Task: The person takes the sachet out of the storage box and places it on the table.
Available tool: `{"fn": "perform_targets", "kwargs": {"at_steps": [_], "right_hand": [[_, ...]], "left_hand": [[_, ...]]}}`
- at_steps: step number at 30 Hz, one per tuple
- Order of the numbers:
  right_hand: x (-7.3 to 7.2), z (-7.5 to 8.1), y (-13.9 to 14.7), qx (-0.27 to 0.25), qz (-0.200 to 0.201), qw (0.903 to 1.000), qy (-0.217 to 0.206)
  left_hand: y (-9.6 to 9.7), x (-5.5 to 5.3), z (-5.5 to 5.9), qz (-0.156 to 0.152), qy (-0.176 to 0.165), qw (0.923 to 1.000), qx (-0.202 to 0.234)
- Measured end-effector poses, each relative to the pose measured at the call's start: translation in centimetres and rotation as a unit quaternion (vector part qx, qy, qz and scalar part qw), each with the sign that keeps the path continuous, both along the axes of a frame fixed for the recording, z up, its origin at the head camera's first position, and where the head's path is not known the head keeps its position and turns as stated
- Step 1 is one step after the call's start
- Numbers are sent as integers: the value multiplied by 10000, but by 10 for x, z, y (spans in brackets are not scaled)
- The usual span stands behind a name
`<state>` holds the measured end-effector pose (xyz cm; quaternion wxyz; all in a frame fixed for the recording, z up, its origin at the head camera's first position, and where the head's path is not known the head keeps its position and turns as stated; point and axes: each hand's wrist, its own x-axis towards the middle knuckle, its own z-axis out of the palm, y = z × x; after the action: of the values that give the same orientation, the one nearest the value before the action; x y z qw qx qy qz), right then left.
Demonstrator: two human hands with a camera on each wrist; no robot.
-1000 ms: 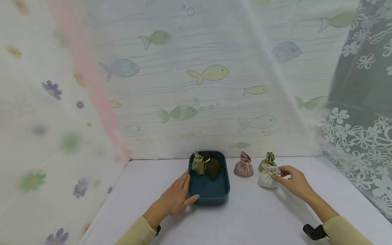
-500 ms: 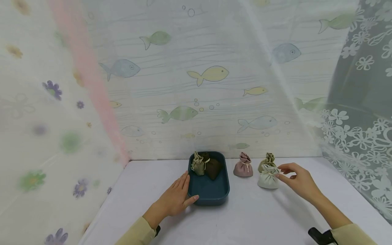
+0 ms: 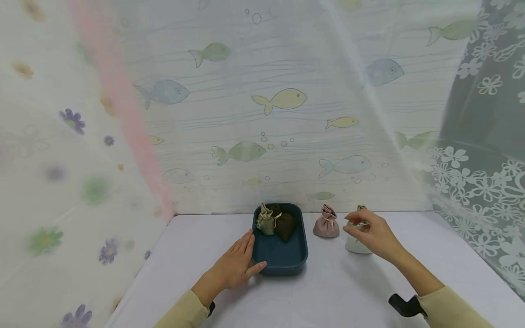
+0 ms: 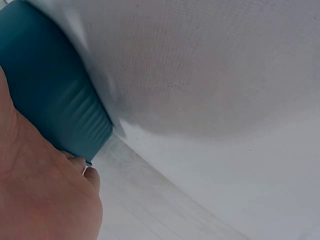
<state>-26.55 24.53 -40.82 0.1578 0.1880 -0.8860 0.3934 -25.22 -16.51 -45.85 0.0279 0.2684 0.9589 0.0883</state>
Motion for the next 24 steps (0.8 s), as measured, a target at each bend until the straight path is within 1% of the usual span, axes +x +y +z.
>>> {"fn": "perform_targets", "kwargs": {"at_steps": [5, 9, 11, 15, 18, 24], "right_hand": [[-10, 2, -24, -119, 284, 9995, 84], [-19, -1, -42, -172, 522, 9985, 40], [-24, -4, -51, -150, 596, 9981, -8], [-34, -7, -68, -141, 672, 9971, -321], [-42, -7, -79, -157, 806, 9956, -462], [-58, -7, -99, -147, 1006, 9931, -582]], "left_hand": [[-1, 0, -1, -35, -8, 10000, 78], [-1, -2, -4, 13, -48, 10000, -16], [-1, -2, -5, 19, -43, 10000, -46], [-2, -3, -7, 14, -33, 10000, -59], [-2, -3, -8, 15, -9, 9999, -99], [-2, -3, -7, 28, 66, 9999, -112]]}}
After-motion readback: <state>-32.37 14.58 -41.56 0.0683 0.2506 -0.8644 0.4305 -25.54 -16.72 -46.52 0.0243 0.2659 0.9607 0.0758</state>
